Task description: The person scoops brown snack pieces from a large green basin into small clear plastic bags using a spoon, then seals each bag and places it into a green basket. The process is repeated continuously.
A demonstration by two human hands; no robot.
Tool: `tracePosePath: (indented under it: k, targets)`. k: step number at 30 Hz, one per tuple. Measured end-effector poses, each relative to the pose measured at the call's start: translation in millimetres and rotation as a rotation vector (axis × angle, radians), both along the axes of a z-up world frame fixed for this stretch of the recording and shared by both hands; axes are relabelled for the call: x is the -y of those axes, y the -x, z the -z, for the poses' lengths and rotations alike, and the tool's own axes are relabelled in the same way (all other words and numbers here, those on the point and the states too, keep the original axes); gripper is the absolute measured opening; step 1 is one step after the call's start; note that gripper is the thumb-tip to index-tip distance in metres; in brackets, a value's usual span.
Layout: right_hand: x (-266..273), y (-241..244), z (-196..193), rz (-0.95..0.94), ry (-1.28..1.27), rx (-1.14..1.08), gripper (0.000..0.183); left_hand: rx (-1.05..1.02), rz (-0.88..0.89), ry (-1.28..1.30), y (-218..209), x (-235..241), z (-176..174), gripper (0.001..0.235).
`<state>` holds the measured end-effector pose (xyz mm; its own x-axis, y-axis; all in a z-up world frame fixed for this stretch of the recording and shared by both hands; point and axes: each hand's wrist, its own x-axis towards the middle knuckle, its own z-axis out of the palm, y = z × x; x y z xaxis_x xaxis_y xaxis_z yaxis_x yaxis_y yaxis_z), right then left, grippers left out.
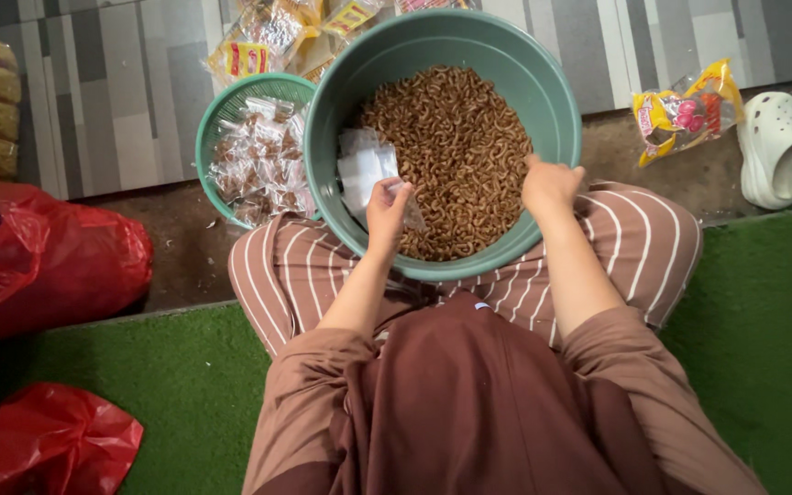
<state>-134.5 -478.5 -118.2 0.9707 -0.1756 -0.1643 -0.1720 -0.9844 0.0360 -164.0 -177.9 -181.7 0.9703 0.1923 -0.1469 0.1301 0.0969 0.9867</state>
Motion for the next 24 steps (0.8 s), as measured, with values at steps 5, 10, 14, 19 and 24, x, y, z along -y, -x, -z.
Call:
tracePosePath:
  k: [5, 10, 14, 19, 24]
  targets:
    - [-12, 6, -2, -0.038, -0.402, 0.218, 0.023, 0.07, 0.053, 0.04, 2, 3, 5, 0.041]
    - [-30, 8, -12, -0.057, -0.415, 0.262, 0.016, 0.085, 0.113, -0.011, -1, 9, 9, 0.046]
    - [-30, -2, -22, -0.059, -0.602, 0.596, 0.016, 0.085, 0.123, -0.003, 0, 7, 6, 0.051]
    - [-39, -23, -4, -0.087, -0.881, 0.517, 0.019, 0.043, 0.088, -0.111, 2, 6, 3, 0.061]
    - [-36, -32, 43, -0.001, -1.022, 0.163, 0.027, 0.011, 0.107, -0.05, 3, 6, 7, 0.067]
